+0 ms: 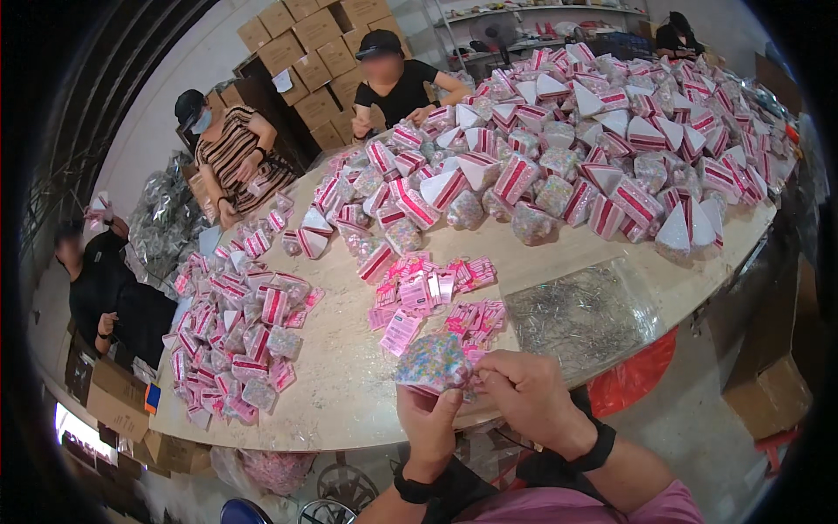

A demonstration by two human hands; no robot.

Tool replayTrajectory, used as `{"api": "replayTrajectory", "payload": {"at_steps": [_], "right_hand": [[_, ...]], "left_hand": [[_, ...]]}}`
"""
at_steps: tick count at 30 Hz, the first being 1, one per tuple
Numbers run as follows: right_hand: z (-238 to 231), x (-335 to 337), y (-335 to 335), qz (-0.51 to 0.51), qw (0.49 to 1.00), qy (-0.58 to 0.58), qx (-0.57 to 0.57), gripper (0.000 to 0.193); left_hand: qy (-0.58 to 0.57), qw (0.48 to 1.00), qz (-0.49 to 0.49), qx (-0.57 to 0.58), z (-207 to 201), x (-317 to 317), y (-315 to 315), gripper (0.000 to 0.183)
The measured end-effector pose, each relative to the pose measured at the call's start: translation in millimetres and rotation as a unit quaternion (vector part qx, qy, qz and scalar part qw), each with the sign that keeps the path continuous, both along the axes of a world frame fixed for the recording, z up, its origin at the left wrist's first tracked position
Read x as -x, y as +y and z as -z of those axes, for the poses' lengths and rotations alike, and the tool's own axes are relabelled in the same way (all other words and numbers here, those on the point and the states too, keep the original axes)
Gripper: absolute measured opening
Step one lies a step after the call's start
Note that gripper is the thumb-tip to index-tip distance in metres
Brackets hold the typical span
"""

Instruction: Sorting and packaging foam triangular items into plastic bags at a communal workbench.

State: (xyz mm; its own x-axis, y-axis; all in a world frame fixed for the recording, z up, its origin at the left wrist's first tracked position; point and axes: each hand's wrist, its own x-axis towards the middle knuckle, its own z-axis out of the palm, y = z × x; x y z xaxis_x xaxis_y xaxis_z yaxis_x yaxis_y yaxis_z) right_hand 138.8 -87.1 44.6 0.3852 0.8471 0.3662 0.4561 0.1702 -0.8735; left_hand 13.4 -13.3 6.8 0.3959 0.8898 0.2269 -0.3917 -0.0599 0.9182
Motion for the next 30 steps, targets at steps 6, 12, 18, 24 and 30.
{"api": "replayTrajectory", "payload": {"at_steps": [6, 12, 18, 24, 30], "right_hand": [[5, 1, 1, 0.023, 0.999, -0.032, -0.02, 0.014], [6, 5, 2, 0.045, 0.99, -0.125, -0.044, 0.014], [14, 5, 5, 0.052, 0.979, -0.194, -0.034, 0.017], [-5, 6, 7, -0.058, 0.983, 0.159, 0.075, 0.042], [-10, 16, 20, -0.161, 0.911, 0.347, 0.156, 0.043]], "left_hand": [[0.002, 1.0, -0.006, -0.014, 5, -2, 2, 0.063], [0.021, 0.998, -0.017, -0.056, 4, -1, 4, 0.06], [0.041, 0.996, 0.012, -0.08, 9, 2, 10, 0.077], [0.045, 0.998, 0.04, -0.023, 3, 14, 13, 0.069], [0.045, 0.997, 0.061, -0.002, 6, 40, 27, 0.061]]}}
